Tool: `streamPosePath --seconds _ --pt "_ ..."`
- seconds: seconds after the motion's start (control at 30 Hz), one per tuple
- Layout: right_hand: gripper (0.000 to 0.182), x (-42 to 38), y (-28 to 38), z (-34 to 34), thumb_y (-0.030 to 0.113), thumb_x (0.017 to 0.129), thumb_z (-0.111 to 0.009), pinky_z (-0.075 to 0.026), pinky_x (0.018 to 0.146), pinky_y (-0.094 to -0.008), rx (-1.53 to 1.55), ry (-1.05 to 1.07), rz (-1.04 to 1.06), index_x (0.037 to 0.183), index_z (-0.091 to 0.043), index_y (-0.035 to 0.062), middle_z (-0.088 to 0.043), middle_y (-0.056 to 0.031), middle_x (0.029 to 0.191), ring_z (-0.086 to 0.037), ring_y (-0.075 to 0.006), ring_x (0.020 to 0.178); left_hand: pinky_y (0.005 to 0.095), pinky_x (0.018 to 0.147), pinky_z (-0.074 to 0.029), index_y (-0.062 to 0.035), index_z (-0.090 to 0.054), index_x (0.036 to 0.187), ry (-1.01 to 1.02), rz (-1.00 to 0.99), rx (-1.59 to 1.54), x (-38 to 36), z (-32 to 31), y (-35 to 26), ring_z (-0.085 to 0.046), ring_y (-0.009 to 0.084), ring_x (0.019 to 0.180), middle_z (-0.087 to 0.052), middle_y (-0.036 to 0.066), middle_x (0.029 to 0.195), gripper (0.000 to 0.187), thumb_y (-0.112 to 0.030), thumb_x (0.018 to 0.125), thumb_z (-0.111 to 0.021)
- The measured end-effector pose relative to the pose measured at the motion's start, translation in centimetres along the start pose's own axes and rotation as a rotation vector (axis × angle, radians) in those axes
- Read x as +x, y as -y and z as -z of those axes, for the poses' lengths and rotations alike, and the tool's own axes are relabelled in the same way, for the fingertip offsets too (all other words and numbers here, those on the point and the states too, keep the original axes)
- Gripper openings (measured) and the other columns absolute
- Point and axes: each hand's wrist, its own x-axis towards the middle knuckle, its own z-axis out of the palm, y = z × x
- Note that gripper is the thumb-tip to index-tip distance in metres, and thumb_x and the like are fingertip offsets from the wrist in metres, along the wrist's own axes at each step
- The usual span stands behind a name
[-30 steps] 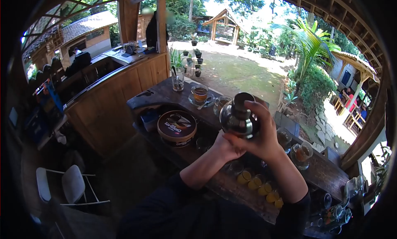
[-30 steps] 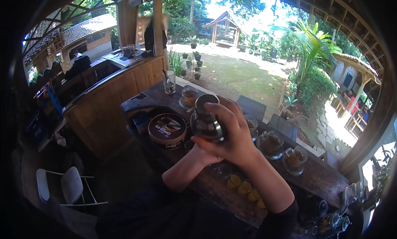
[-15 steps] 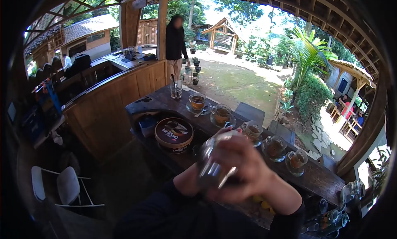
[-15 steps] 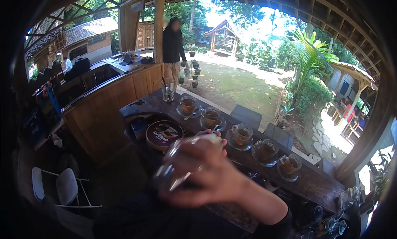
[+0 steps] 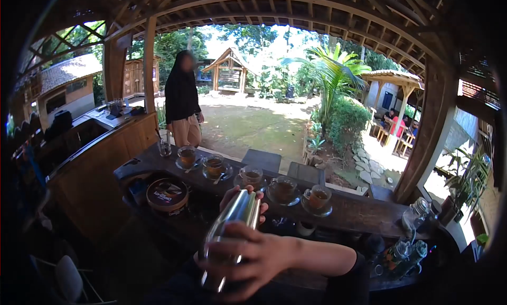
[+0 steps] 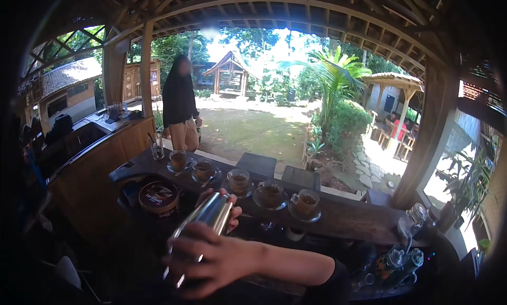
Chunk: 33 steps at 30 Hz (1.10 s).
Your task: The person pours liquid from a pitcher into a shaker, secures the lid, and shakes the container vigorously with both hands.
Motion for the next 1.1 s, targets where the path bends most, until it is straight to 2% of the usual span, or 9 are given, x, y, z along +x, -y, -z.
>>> streamPosePath --seconds 0.1,0.27,0.37,0.47,0.67,0.9,1.03,1.07,1.1 --pt "0.050 -2.0 0.7 2.3 0.021 0.074 -0.065 -0.043 0.087 -0.0541 -0.014 -0.007 0.061 0.118 -0.045 0.0362 -0.048 -0.0045 0.126 -0.047 -0.0351 0.116 0.0500 0.080 -0.046 -0.0145 -0.060 0.105 0.043 -0.039 0.044 2.3 -0.9 2.2 -0.050 0.0324 0.101 -0.054 0.010 0.109 0.034 -0.042 0.089 -0.047" --pt "0.062 -6.3 -0.8 6.3 0.022 0.065 -0.079 -0.043 0.088 -0.0479 0.207 -0.425 -0.811 0.119 -0.050 0.0159 -0.049 -0.0167 0.116 -0.049 -0.0381 0.107 0.0423 0.087 -0.048 -0.0184 -0.060 0.108 -0.538 -0.024 -0.083 3.2 0.9 8.0 -0.058 0.0253 0.101 -0.063 0.004 0.099 0.030 -0.039 0.086 -0.054" --pt "0.051 -4.1 4.1 9.1 0.019 0.071 -0.067 -0.044 0.086 -0.0509 0.057 -0.110 -0.218 0.116 -0.047 0.0314 -0.049 -0.0105 0.121 -0.047 -0.0377 0.111 0.0436 0.084 -0.047 -0.0171 -0.059 0.110 -0.450 -0.129 -0.052 3.4 0.5 9.8 -0.055 0.0278 0.102 -0.061 0.005 0.101 0.032 -0.040 0.089 -0.050" --pt "0.052 -4.4 8.8 9.7 0.016 0.069 -0.064 -0.045 0.085 -0.0519 0.018 0.030 0.083 0.113 -0.046 0.0360 -0.047 -0.0041 0.124 -0.046 -0.0355 0.114 0.0404 0.080 -0.044 -0.0152 -0.058 0.109 0.188 -0.012 0.177 5.3 -3.7 12.8 -0.049 0.0284 0.101 -0.052 0.007 0.114 0.031 -0.038 0.092 -0.046" --pt "0.062 -10.2 6.4 11.7 0.025 0.064 -0.080 -0.043 0.087 -0.0484 0.233 -0.468 -0.873 0.117 -0.048 0.0165 -0.049 -0.0156 0.114 -0.048 -0.0348 0.111 0.0347 0.077 -0.053 -0.0115 -0.055 0.111 -0.545 -0.100 0.019 5.2 -0.5 18.6 -0.062 0.0207 0.090 -0.062 0.005 0.100 0.031 -0.032 0.087 -0.054" --pt "0.053 -7.5 14.3 15.5 0.024 0.068 -0.070 -0.041 0.089 -0.0573 -0.024 0.000 0.093 0.113 -0.047 0.0391 -0.051 -0.0014 0.117 -0.051 -0.0333 0.110 0.0480 0.079 -0.050 -0.0110 -0.059 0.107 0.102 -0.088 0.143 6.8 -4.4 21.4 -0.053 0.0300 0.106 -0.054 0.011 0.112 0.033 -0.037 0.090 -0.047" --pt "0.057 -12.5 10.2 17.4 0.021 0.060 -0.083 -0.044 0.086 -0.0451 0.033 -0.151 -0.754 0.109 -0.055 0.0180 -0.048 -0.0130 0.118 -0.051 -0.0361 0.108 0.0373 0.084 -0.050 -0.0135 -0.052 0.117 -0.092 -0.131 -0.135 8.9 2.3 24.3 -0.060 0.0180 0.094 -0.061 0.004 0.097 0.037 -0.037 0.088 -0.051" --pt "0.053 -13.2 10.4 17.1 0.024 0.059 -0.084 -0.043 0.088 -0.0451 0.170 -0.454 -0.953 0.104 -0.058 0.0138 -0.047 -0.0156 0.119 -0.050 -0.0383 0.108 0.0385 0.089 -0.047 -0.0124 -0.051 0.117 -0.680 -0.060 0.051 9.2 -0.3 24.8 -0.059 0.0175 0.097 -0.061 0.003 0.097 0.038 -0.037 0.088 -0.051" --pt "0.057 -12.8 10.9 18.1 0.024 0.061 -0.082 -0.042 0.088 -0.0475 0.063 -0.355 -0.826 0.109 -0.053 0.0141 -0.047 -0.0155 0.117 -0.049 -0.0385 0.109 0.0421 0.089 -0.047 -0.0128 -0.053 0.114 -0.628 -0.078 0.074 9.8 -2.4 25.7 -0.058 0.0203 0.100 -0.061 0.004 0.103 0.037 -0.040 0.089 -0.050"
